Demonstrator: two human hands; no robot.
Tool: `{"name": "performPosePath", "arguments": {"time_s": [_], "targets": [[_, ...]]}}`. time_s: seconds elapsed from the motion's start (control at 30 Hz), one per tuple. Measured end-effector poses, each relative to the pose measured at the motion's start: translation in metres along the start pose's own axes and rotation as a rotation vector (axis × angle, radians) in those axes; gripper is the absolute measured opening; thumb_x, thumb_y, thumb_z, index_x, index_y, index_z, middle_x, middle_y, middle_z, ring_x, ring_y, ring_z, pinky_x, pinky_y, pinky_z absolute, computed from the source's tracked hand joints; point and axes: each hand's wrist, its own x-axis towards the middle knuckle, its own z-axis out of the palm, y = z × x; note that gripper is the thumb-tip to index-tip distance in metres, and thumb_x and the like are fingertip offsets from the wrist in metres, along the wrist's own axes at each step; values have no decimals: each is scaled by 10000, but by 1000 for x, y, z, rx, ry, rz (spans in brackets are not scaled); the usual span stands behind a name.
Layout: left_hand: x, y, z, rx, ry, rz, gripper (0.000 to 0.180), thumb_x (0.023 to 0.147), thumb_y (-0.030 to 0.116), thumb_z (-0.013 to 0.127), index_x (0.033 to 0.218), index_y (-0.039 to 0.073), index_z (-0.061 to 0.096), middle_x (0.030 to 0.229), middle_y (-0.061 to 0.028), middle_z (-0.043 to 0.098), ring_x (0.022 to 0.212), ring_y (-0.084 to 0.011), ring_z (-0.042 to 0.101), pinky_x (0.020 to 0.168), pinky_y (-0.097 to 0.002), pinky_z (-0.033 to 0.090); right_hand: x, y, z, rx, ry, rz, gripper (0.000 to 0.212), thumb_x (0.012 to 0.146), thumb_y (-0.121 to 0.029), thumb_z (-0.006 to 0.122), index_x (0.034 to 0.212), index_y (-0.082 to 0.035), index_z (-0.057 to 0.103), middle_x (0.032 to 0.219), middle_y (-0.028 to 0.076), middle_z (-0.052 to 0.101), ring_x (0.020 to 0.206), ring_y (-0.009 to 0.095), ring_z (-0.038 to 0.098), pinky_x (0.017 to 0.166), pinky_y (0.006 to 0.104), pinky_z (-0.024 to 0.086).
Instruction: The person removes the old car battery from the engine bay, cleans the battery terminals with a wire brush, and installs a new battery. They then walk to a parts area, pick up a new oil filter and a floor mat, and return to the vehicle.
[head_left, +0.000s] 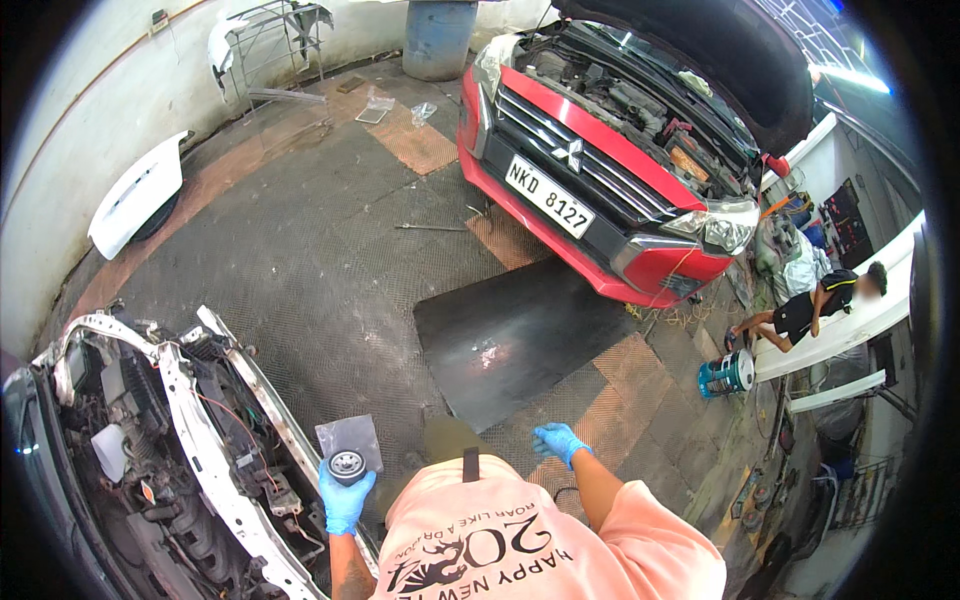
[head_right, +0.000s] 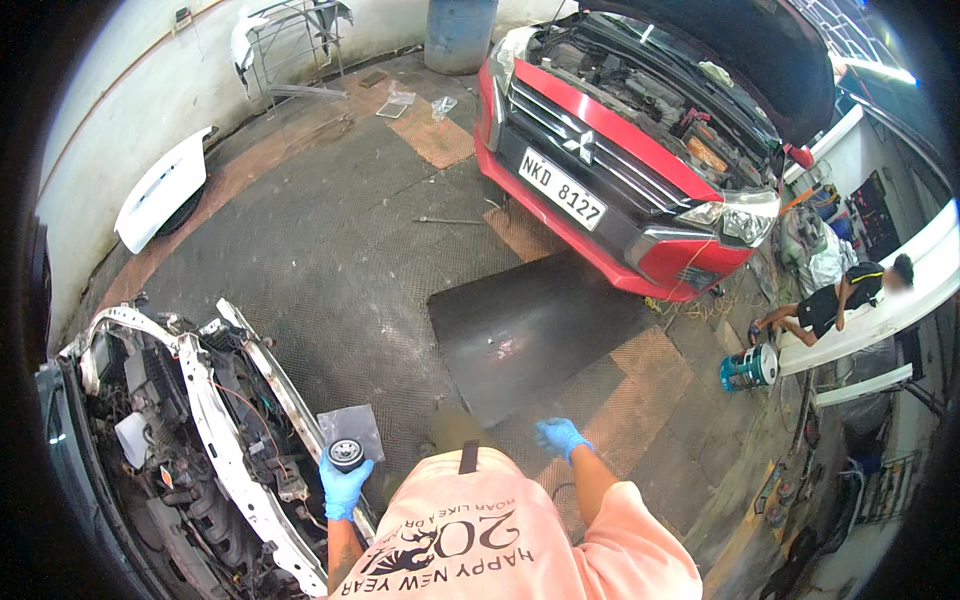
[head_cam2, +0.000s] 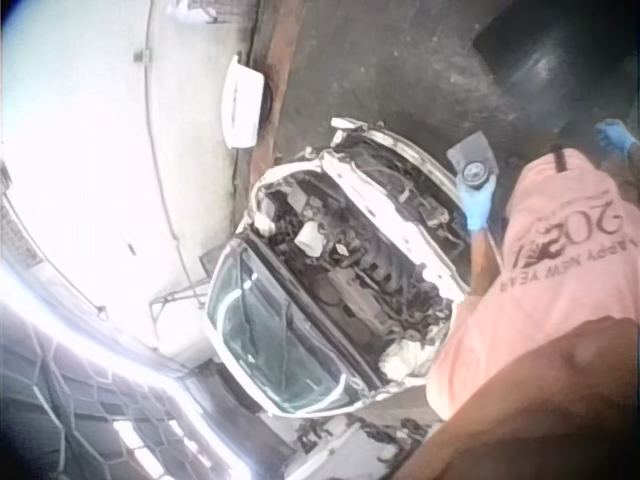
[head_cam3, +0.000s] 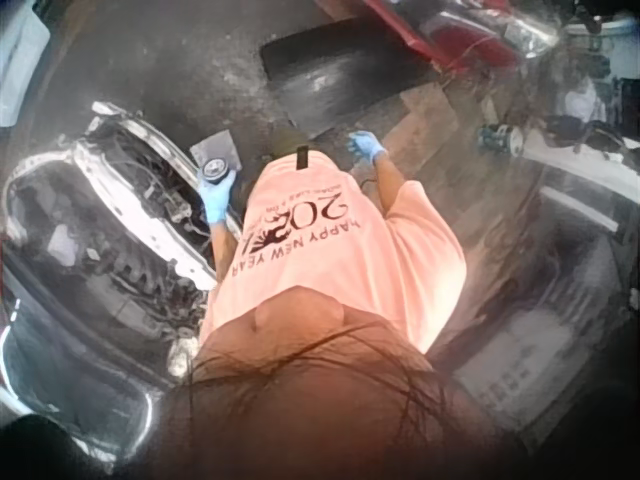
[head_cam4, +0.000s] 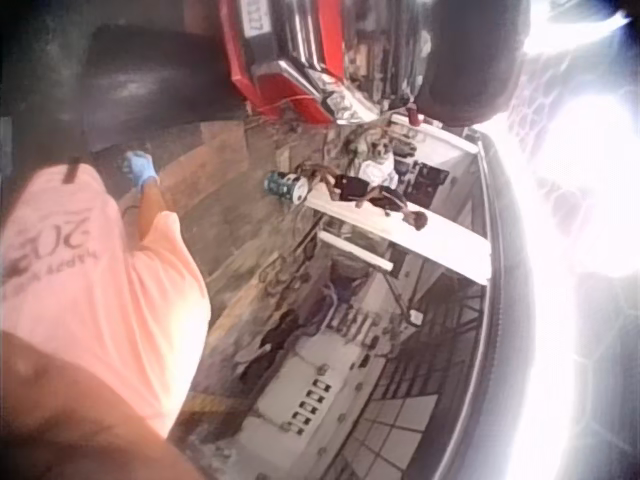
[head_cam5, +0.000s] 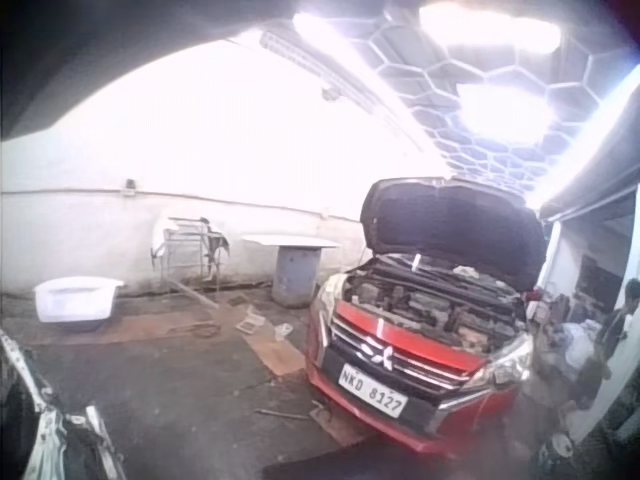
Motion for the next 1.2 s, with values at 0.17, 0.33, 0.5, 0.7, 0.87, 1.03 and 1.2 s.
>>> {"name": "performPosePath", "arguments": {"time_s": [0.17, 0.33, 0.5, 0.7, 0.87, 1.03, 1.2], "targets": [[79, 24, 38, 44, -45, 100, 624, 638, 62, 924, 1151, 27, 571, 1052, -73, 663, 927, -183, 657, 853, -338, 558, 3, 20, -15, 144, 20, 40, 383, 1020, -319, 621, 1259, -23, 664, 1146, 155, 746, 920, 265, 732, 795, 403, 576], [164, 89, 83, 49, -212, 154, 577, 645, 118, 941, 1116, 13, 625, 1045, -70, 687, 931, -168, 663, 861, -325, 561, 43, -37, -21, 275, 77, 37, 295, 1019, -288, 648, 1186, -49, 692, 974, 117, 762, 857, 233, 734, 765, 379, 593], [245, 150, 135, -36, -309, 51, 590, 656, 123, 947, 1139, 20, 624, 1049, -58, 703, 937, -143, 664, 874, -314, 564, 69, -225, 23, 135, -323, -396, 550, 996, -291, 684, 1461, -37, 537, 1348, 130, 642, 1149, 231, 653, 985, 380, 535], [331, 182, 187, -97, -450, 17, 618, 668, 51, 930, 1208, 13, 632, 1106, -53, 714, 1012, -143, 679, 951, -321, 566, 69, -407, 94, 168, -628, -725, 617, 981, -277, 708, 1500, -16, 499, 1432, 130, 598, 1220, 207, 607, 1049, 365, 491], [426, 164, 217, -17, -447, 85, 920, 641, 56, 944, 1421, -25, 463, 1230, -99, 659, 1111, -179, 653, 984, -332, 553, 140, -473, 111, 192, -443, -353, 420, 1009, -294, 660, 1337, -31, 656, 1233, 49, 719, 1126, 157, 637, 996, 362, 513], [544, 111, 235, 26, -504, -123, 904, 644, 93, 951, 1400, -4, 465, 1250, -101, 625, 1142, -202, 628, 1021, -364, 530, 293, -443, 120, 89, -116, -228, 359, 1010, -278, 651, 1262, -28, 696, 1130, 48, 732, 975, 140, 655, 883, 352, 537], [680, 42, 272, 74, -672, -270, 836, 650, 93, 944, 1353, 15, 498, 1218, -84, 627, 1108, -185, 625, 1005, -364, 535, 444, -421, 97, 254, -40, 95, 434, 953, -327, 708, 1203, 27, 677, 1151, 155, 729, 1010, 270, 697, 884, 417, 566]]}}
